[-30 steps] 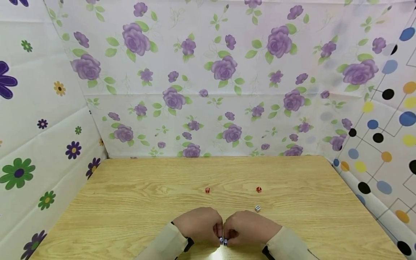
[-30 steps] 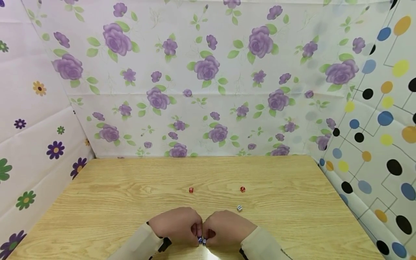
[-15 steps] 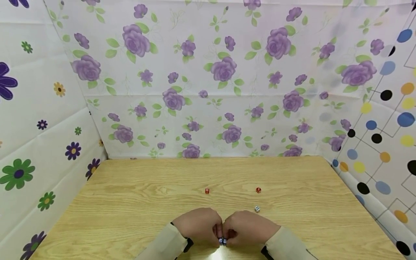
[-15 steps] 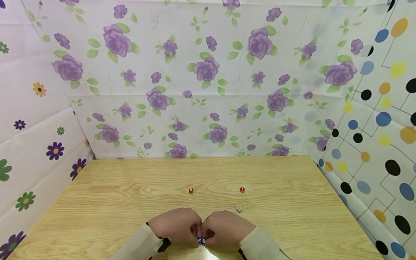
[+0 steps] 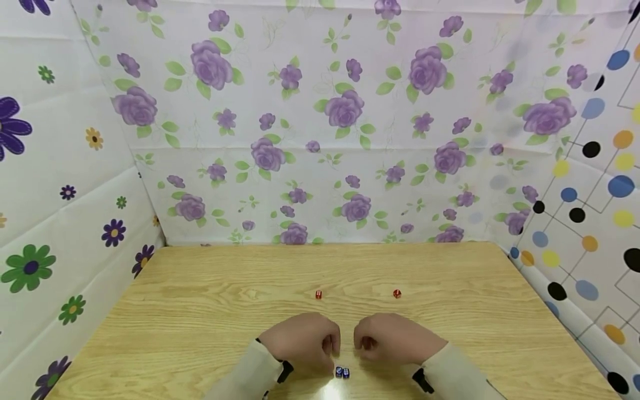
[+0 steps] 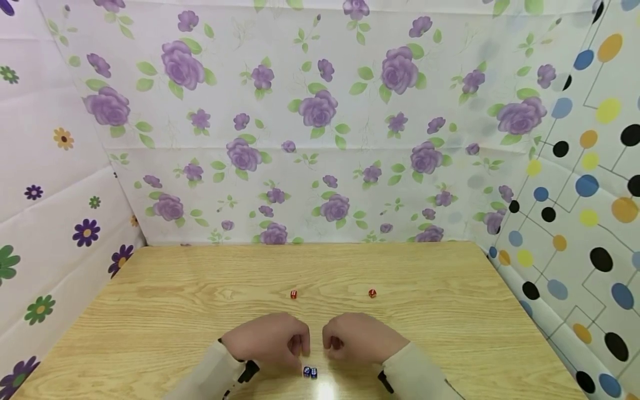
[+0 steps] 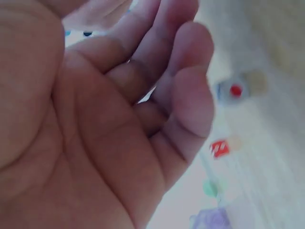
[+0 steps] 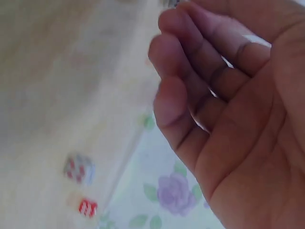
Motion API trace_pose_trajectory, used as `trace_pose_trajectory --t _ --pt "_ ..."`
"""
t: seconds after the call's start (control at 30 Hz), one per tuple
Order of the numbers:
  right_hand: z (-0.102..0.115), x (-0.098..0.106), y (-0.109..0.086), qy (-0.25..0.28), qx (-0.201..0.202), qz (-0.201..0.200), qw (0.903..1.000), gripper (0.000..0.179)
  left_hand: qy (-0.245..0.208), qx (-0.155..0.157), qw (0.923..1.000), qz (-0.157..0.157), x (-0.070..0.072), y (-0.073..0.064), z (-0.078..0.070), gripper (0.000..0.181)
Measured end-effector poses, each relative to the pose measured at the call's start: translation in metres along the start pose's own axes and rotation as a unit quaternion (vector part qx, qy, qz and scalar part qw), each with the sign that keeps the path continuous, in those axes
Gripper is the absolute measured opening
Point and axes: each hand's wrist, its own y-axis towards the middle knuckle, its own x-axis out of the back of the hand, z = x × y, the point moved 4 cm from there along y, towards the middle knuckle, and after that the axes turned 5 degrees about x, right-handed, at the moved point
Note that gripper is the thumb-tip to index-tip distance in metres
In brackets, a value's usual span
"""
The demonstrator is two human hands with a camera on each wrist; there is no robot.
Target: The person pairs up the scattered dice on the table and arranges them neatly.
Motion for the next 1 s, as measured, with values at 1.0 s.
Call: trace_pose_trajectory --t 1.0 --pt "-0.054 0.029 -0.031 -0.049 -0.220 -0.026 0.9739 0.017 0.005 0.108 0.9914 -0.073 0.027 0.000 0.044 0.019"
